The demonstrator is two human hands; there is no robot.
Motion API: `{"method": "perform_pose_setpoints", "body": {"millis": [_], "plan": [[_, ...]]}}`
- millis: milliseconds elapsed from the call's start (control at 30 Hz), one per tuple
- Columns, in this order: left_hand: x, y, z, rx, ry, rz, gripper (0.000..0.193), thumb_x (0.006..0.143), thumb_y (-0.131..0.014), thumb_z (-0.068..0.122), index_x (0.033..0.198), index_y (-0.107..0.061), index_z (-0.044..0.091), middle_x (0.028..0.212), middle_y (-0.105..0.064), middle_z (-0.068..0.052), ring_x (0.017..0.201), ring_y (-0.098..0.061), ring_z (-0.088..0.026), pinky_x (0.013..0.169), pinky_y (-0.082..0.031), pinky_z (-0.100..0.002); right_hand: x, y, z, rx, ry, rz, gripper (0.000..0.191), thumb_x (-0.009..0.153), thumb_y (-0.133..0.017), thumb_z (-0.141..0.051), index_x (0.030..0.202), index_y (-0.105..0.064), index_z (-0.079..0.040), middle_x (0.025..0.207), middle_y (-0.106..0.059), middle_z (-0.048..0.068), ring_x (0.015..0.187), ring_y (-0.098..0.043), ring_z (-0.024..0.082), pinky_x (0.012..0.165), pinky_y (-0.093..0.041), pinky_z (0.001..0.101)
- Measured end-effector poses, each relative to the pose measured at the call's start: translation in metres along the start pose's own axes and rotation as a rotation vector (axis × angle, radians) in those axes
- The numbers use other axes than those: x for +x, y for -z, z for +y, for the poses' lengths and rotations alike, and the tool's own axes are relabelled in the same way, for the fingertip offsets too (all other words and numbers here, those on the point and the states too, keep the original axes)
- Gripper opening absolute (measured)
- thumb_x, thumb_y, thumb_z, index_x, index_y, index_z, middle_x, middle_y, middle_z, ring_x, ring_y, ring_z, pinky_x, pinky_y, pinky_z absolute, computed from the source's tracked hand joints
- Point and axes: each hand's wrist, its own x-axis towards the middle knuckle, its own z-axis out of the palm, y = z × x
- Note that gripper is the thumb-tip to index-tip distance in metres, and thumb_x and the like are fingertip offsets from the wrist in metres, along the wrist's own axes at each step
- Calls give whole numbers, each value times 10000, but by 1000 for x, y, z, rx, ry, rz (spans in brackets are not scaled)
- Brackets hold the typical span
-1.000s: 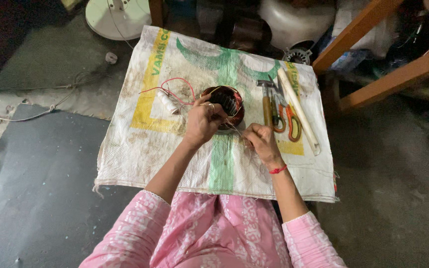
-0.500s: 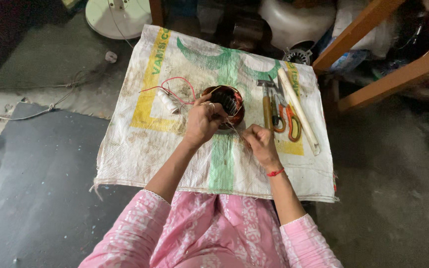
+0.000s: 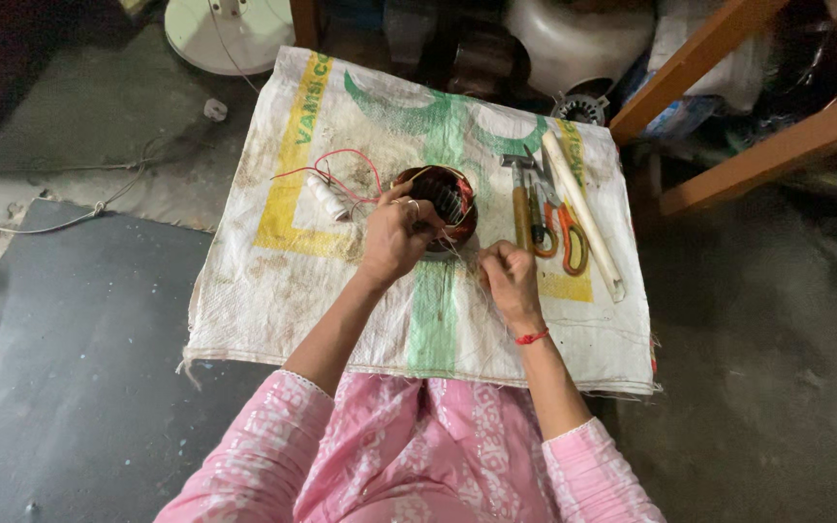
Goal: The person sits on the floor and works on a small electrical component, likely a motor or coil, by hand. They repeatedly pull and adjust thin wires around the component, occasionally using a wooden stick to assist in positioning the wires.
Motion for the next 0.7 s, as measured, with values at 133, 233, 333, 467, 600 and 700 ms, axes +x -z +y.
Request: {"method": "perform_pose_setpoints", "body": {"millis": [133,233,333,467,600,700], "plan": [[1,0,0,-11,4,-3,126,719,-829,129,817,-750,122,774,-738,-96,961,-711,-322,1146,-424,-444,-2,-2,4,-85,45,106,276,962,-635,-85,696,-574,-49,574,-549,-18,481,-474,61,443,-370,247],[1,1,-1,-12,-50,29,126,705,-821,120,807,-747,120,751,-717,-101,924,-691,-332,1118,-430,-448,-6,5,6,-133,36,167,232,935,-629,-76,706,-604,-52,561,-555,-14,466,-492,70,433,-385,254],[0,0,-2,-26,-16,0,91,732,-814,114,794,-747,117,668,-661,-110,766,-692,-293,1165,-436,-457,-14,14,2,55,1,142,212,962,-619,-83,754,-598,-46,608,-558,-4,503,-493,75,467,-388,254],[-1,0,-2,-39,-46,13,85,744,-819,125,775,-741,119,653,-671,-87,737,-689,-283,1147,-434,-474,-15,18,-8,190,66,104,218,1026,-614,-130,824,-606,-47,670,-572,1,569,-517,70,535,-421,243],[-2,3,3,-35,-61,1,69,749,-795,93,788,-742,112,749,-737,-53,812,-719,-251,1151,-420,-483,-4,3,-16,137,127,30,251,1031,-623,-164,805,-596,-58,668,-562,-12,578,-494,63,537,-408,239],[-3,6,11,7,-134,23,111,710,-761,50,805,-741,102,975,-758,-47,984,-720,-242,1130,-436,-468,9,-10,-21,-96,195,111,303,1015,-641,-166,745,-568,-49,625,-559,-16,564,-501,54,515,-395,240]]}}
